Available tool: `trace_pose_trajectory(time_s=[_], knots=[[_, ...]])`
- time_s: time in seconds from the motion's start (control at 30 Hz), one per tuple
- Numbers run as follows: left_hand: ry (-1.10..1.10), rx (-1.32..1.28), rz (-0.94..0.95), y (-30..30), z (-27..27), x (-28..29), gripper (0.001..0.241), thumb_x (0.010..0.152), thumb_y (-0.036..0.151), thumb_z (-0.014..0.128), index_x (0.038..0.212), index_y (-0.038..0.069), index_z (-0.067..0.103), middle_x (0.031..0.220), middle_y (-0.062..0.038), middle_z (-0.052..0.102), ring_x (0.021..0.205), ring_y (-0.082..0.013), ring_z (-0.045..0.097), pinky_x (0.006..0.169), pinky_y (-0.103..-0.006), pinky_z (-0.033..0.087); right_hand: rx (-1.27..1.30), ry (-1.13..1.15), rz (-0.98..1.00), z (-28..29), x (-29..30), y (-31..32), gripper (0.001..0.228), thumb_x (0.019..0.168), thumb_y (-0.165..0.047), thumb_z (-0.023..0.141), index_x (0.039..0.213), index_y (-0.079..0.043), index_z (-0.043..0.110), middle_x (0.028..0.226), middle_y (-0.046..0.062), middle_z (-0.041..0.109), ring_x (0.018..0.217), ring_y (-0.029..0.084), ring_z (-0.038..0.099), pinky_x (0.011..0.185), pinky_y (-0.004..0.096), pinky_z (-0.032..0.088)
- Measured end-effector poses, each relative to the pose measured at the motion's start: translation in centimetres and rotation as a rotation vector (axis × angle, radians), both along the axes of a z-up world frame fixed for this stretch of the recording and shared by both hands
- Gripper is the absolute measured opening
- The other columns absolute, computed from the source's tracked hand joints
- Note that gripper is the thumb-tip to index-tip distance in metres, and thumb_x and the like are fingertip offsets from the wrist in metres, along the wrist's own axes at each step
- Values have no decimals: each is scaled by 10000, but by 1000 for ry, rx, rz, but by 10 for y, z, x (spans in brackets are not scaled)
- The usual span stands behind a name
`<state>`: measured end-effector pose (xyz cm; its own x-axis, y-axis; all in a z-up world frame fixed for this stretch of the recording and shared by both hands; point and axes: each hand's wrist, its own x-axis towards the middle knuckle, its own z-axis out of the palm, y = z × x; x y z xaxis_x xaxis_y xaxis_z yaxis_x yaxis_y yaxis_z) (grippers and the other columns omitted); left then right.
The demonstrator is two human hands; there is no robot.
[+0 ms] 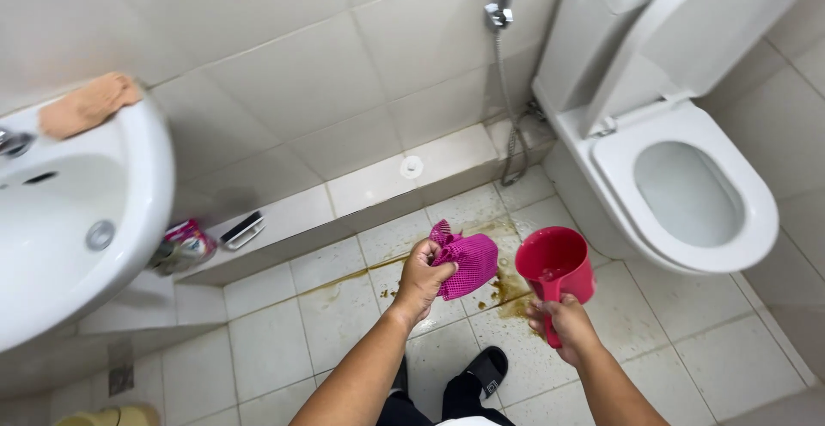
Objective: The person mops the bathroom floor with a mop and bucket, then adds detergent to the bucket and pours the soapy water onto the floor and into the toilet. They use a pink cup to scoop and pour water, and a pink cloth to wipe the floor and toilet area.
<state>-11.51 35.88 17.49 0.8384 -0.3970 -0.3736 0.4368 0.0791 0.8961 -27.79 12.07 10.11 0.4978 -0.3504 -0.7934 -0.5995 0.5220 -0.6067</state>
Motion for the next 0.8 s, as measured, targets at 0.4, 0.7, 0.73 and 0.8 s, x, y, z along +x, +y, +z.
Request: trace_pose_trajectory(time_s=[0.4, 0.7, 0.73, 0.8], knots=[[-207, -133, 144, 177, 100, -23, 271, 859, -38, 700, 859, 130, 487, 877, 55, 522, 823, -46, 510, 753, -222, 502, 60, -101, 12, 10, 80, 112, 577, 952, -39, 626, 1432, 93, 334, 1033, 153, 685, 923, 242, 699, 788, 364, 617], [-180, -266, 414, 396, 202, -57, 234, 797, 34, 750, 856, 139, 550, 920, -4, 639, 891, -137, 633, 823, -336, 583, -27, 55, 342, -39, 79, 258, 614, 901, 40, 639, 1463, 37, 392, 949, 118, 692, 860, 236, 696, 722, 385, 590], [-120, -356, 473, 419, 222, -61, 220, 771, 63, 769, 872, 139, 589, 934, -32, 676, 925, -179, 685, 855, -383, 615, -16, 65, 381, -36, 80, 280, 634, 898, 45, 644, 1474, 18, 380, 963, 123, 700, 874, 240, 689, 733, 389, 583], [-188, -415, 520, 465, 256, -65, 227, 765, 79, 782, 904, 133, 610, 968, -52, 689, 953, -207, 697, 865, -408, 618, -2, 57, 394, 20, 77, 341, 652, 909, 51, 624, 1483, -12, 322, 986, 133, 701, 900, 239, 685, 762, 389, 590]])
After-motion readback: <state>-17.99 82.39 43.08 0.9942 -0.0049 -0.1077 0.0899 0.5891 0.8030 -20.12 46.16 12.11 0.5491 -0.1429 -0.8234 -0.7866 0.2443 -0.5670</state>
